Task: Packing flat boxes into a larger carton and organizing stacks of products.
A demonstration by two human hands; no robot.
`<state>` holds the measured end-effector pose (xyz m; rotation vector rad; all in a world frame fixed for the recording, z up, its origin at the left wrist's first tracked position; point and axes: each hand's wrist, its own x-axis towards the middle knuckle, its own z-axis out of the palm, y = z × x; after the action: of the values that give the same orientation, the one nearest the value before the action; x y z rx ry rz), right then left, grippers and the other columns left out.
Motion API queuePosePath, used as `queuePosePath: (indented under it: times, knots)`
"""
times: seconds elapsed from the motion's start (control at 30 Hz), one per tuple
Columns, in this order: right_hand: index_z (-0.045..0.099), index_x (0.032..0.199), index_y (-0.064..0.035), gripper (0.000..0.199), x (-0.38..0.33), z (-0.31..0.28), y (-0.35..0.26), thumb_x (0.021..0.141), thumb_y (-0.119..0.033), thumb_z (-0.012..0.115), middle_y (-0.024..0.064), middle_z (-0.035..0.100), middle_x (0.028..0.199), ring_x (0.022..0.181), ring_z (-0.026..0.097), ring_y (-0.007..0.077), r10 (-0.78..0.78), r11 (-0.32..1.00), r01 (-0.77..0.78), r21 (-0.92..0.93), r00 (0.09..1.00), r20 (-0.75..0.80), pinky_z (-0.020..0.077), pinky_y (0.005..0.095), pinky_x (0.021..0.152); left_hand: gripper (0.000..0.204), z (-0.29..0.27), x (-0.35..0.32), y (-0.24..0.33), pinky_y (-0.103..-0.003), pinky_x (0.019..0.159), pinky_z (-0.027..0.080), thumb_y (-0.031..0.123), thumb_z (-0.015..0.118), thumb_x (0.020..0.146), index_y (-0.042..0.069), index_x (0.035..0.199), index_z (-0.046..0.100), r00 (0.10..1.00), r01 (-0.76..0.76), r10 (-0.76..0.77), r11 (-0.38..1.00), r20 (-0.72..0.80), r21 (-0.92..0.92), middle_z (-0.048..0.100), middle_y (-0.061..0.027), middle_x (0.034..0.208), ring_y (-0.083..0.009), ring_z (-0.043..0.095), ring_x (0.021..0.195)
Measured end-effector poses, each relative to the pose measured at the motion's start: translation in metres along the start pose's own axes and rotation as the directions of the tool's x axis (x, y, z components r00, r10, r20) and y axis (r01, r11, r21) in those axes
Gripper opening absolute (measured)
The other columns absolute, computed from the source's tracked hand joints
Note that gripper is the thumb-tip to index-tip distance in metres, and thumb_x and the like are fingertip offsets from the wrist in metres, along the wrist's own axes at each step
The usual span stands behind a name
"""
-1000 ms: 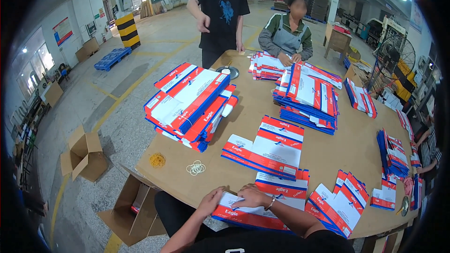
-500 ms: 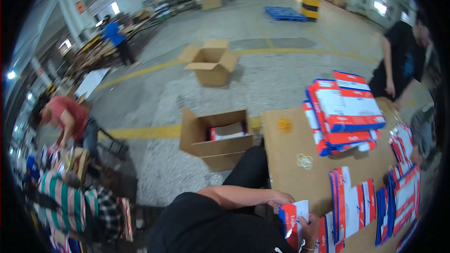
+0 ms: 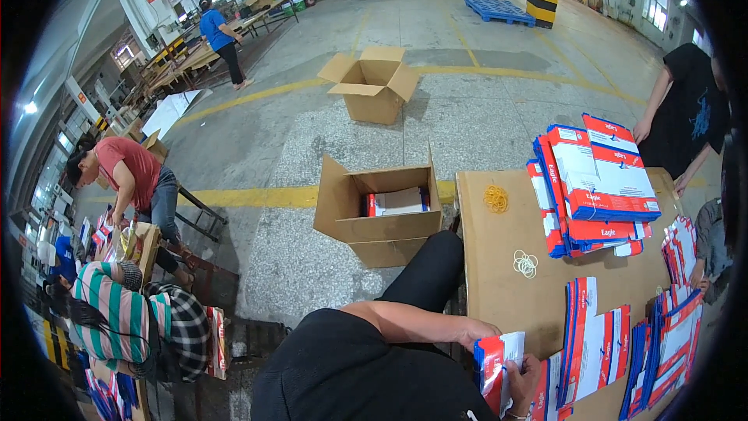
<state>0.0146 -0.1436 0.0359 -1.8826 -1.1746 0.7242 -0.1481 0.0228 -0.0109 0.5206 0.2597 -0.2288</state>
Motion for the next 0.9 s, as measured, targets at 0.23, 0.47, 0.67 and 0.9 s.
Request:
queuePosePath:
  times: [0.23,0.47,0.67,0.9]
  knots:
    - [0.059,0.08,0.0003,0.025,0.002,0.001,-0.008,0.074,-0.019,0.074,0.0015,0.056,0.066,0.057,0.049,0.0085,-0.026,0.995,0.021,0.093,0.999,0.048,0.0388,0.0235,0.052,0.02,-0.005,0.007,-0.001,-0.035,0.071,0.057,0.013,0.058,0.087,0.0,0.101,0.064,0.999,-0.039,0.039,0.997,-0.002,-0.066,0.07,-0.0126,0.093,-0.0186,0.069,0.079]
    - [0.059,0.099,0.0036,0.027,0.0,0.002,-0.034,0.076,-0.007,0.07,0.0088,0.067,0.078,0.067,0.061,0.0097,0.108,0.946,-0.132,0.297,0.989,0.097,0.0463,0.0218,0.058,0.009,-0.005,0.008,0.024,-0.026,0.055,0.052,0.011,0.06,0.084,0.004,0.085,0.064,0.989,-0.115,0.117,0.993,-0.09,0.03,0.068,-0.0049,0.077,-0.0124,0.065,0.062]
    - [0.065,0.096,0.002,0.026,0.011,0.008,-0.037,0.073,-0.008,0.074,0.0047,0.066,0.078,0.068,0.057,0.0094,0.047,0.991,-0.051,0.126,0.998,0.034,0.0469,0.0261,0.061,0.007,0.003,0.009,0.046,-0.041,0.06,0.047,0.011,0.052,0.087,0.004,0.087,0.052,0.75,-0.171,0.66,0.127,0.045,0.977,0.059,-0.0131,0.072,-0.0313,0.06,0.065]
    - [0.064,0.096,-0.0004,0.04,0.023,0.019,-0.014,0.07,-0.025,0.081,0.0131,0.07,0.077,0.066,0.065,0.0212,0.046,0.99,-0.045,0.131,0.999,0.001,0.0479,0.0328,0.068,0.014,0.035,-0.028,0.063,-0.048,0.068,0.046,0.015,0.051,0.091,0.002,0.096,0.049,0.773,0.162,0.612,0.064,-0.167,0.985,0.06,-0.0239,0.08,-0.0425,0.061,0.078]
